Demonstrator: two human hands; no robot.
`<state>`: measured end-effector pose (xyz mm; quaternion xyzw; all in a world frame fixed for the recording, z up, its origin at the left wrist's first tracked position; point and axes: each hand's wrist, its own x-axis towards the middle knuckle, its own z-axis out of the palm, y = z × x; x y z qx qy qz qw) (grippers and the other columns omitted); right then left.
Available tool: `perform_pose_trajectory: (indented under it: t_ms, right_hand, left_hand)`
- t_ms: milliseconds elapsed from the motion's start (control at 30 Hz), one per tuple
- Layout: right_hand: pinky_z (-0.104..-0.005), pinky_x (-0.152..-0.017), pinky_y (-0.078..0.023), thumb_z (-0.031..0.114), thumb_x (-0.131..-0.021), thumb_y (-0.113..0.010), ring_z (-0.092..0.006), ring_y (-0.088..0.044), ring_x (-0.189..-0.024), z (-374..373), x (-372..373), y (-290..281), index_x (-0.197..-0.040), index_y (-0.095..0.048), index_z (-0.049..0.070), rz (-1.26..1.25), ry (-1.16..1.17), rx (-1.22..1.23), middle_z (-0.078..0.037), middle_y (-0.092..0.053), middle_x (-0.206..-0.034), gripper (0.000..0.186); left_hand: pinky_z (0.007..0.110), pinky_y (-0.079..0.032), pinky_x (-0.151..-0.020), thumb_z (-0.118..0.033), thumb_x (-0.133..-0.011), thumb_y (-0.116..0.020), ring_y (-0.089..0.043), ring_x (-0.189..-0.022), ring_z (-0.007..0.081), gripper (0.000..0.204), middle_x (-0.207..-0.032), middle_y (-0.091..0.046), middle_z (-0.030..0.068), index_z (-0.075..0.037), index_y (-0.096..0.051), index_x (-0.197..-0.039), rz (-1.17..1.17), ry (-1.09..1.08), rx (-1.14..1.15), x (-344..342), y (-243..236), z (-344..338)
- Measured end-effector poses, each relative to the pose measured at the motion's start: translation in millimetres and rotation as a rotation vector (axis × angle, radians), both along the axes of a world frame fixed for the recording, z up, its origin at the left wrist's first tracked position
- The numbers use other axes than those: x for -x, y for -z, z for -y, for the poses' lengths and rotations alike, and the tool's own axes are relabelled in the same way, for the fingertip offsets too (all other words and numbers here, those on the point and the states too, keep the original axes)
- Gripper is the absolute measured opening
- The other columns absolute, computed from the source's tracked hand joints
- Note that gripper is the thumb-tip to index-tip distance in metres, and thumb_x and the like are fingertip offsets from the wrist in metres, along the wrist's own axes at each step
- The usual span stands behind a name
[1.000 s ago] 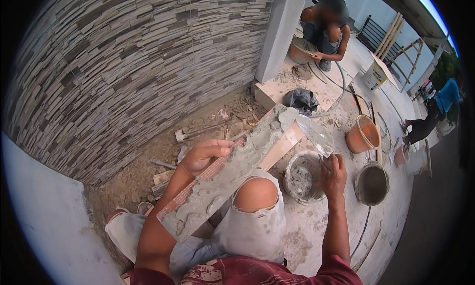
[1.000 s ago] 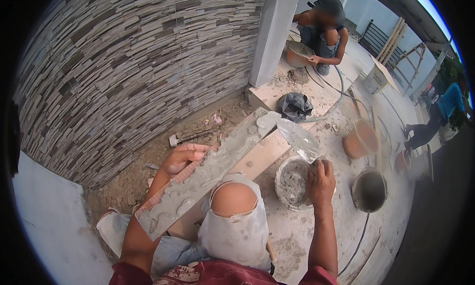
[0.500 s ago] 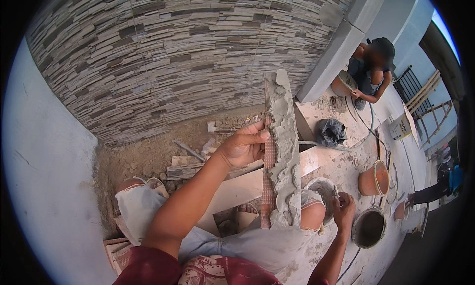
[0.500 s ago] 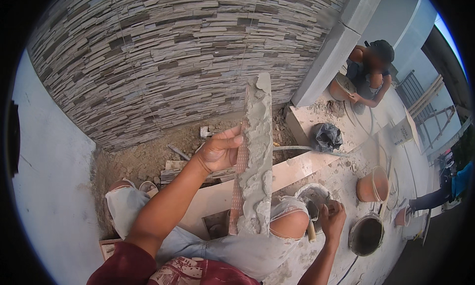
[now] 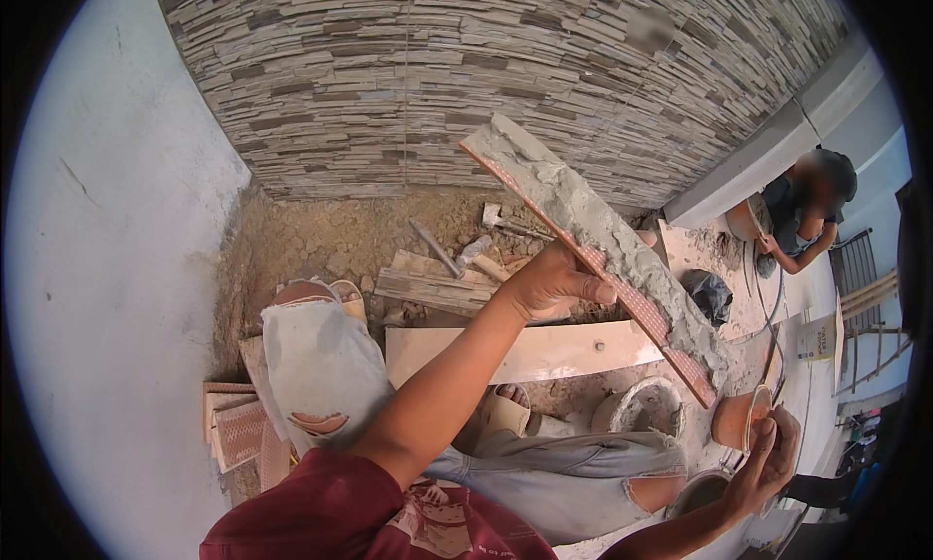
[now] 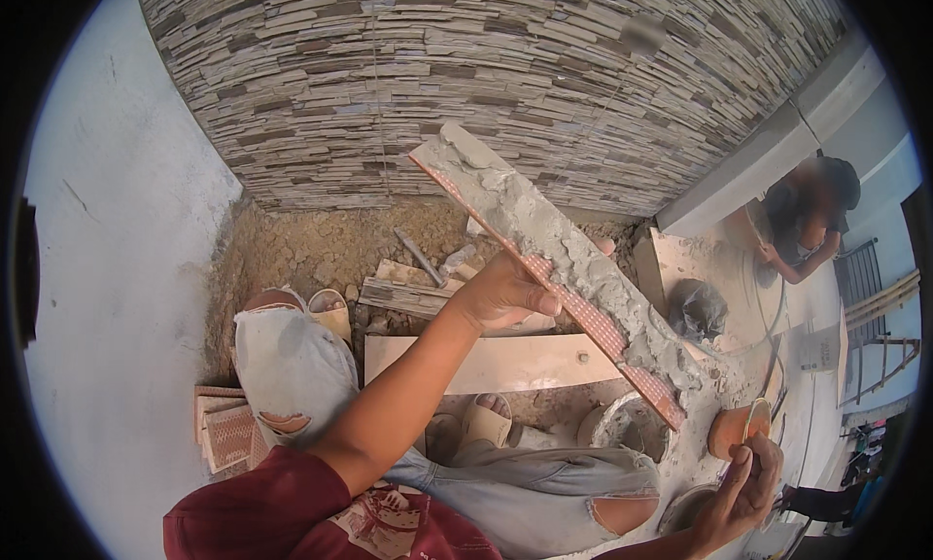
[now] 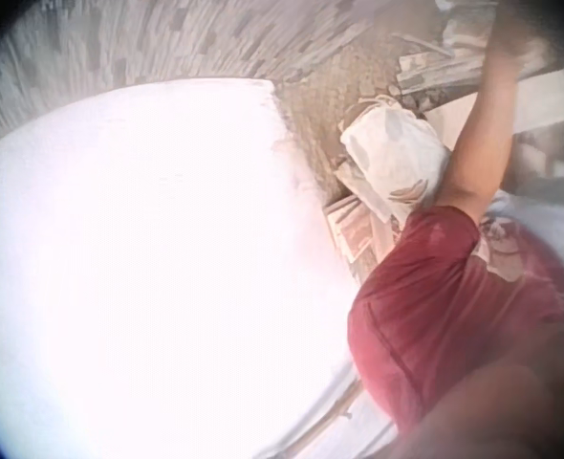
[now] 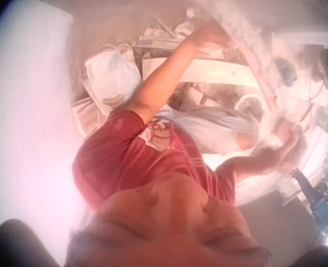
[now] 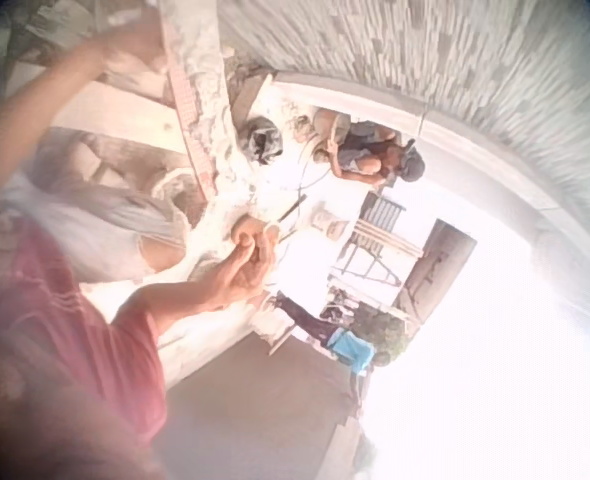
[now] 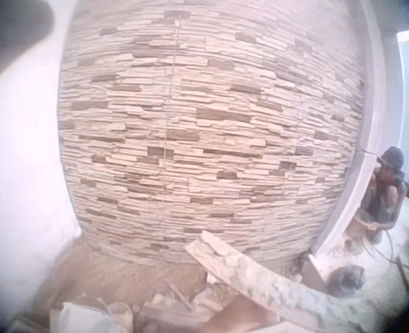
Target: The person applies adhesive to a rectangular tile with a trowel, places it on a curved wall, and taps it into position with a hammer. The person repeats this process for multiple tiles.
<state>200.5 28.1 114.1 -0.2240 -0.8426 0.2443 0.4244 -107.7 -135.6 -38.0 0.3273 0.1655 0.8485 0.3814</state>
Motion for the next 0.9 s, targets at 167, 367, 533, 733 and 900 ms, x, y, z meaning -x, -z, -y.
perform_pose_trajectory:
  t_ms: [167,367,533,733,900]
  right_hand:
    - [-0.0291,-0.074,-0.048,0.007,-0.090,-0.064,-0.0183,-0.059,-0.079,50.4,38.2,0.9,-0.103,-0.062,-0.007,0.170,-0.284,-0.134,-0.011,-0.060,-0.092,0.019]
    - [-0.0391,-0.073,-0.053,0.010,-0.080,-0.074,-0.0319,-0.066,-0.081,40.5,103.0,25.2,-0.105,-0.067,0.000,0.777,-0.639,-0.118,-0.014,-0.065,-0.094,0.028]
    - [-0.0420,-0.068,-0.054,0.009,-0.077,-0.075,-0.0348,-0.066,-0.075,27.1,167.6,22.5,-0.098,-0.067,0.002,0.895,-0.882,-0.099,-0.014,-0.064,-0.086,0.024]
    - [-0.0360,-0.062,-0.053,0.011,-0.084,-0.067,-0.0256,-0.069,-0.077,107.0,231.0,12.8,-0.097,-0.066,-0.003,0.879,-1.205,0.204,-0.016,-0.068,-0.089,0.019]
    - [-0.0393,-0.059,-0.055,0.015,-0.079,-0.066,-0.0278,-0.069,-0.071,179.0,227.2,18.3,-0.085,-0.069,-0.003,0.867,-1.432,-0.296,-0.019,-0.068,-0.081,0.018]
  left_hand:
    - [0.038,-0.047,-0.105,-0.004,-0.079,-0.080,-0.060,-0.117,0.0223,0.050,-0.126,-0.064,0.0126,-0.002,-0.060,-0.125,0.287,-0.217,0.047,13.2,48.2,1.9]
    - [0.035,-0.052,-0.098,-0.007,-0.085,-0.076,-0.064,-0.103,0.0193,0.040,-0.108,-0.066,0.0057,-0.004,-0.058,-0.121,0.511,-0.401,0.211,55.8,161.0,30.6]
    - [0.035,-0.054,-0.085,-0.011,-0.091,-0.071,-0.062,-0.094,0.0182,0.012,-0.102,-0.066,0.0046,-0.005,-0.065,-0.099,0.755,-0.647,0.342,85.5,206.2,45.3]
    - [0.031,-0.054,-0.091,-0.013,-0.092,-0.071,-0.062,-0.107,0.0236,0.017,-0.107,-0.065,0.0125,-0.003,-0.059,-0.095,0.723,-0.593,0.283,94.4,254.0,43.8]
    - [0.031,-0.054,-0.090,-0.018,-0.094,-0.070,-0.060,-0.108,0.0252,0.025,-0.121,-0.062,0.0201,0.001,-0.057,-0.103,0.702,-0.717,0.321,94.4,262.9,74.1]
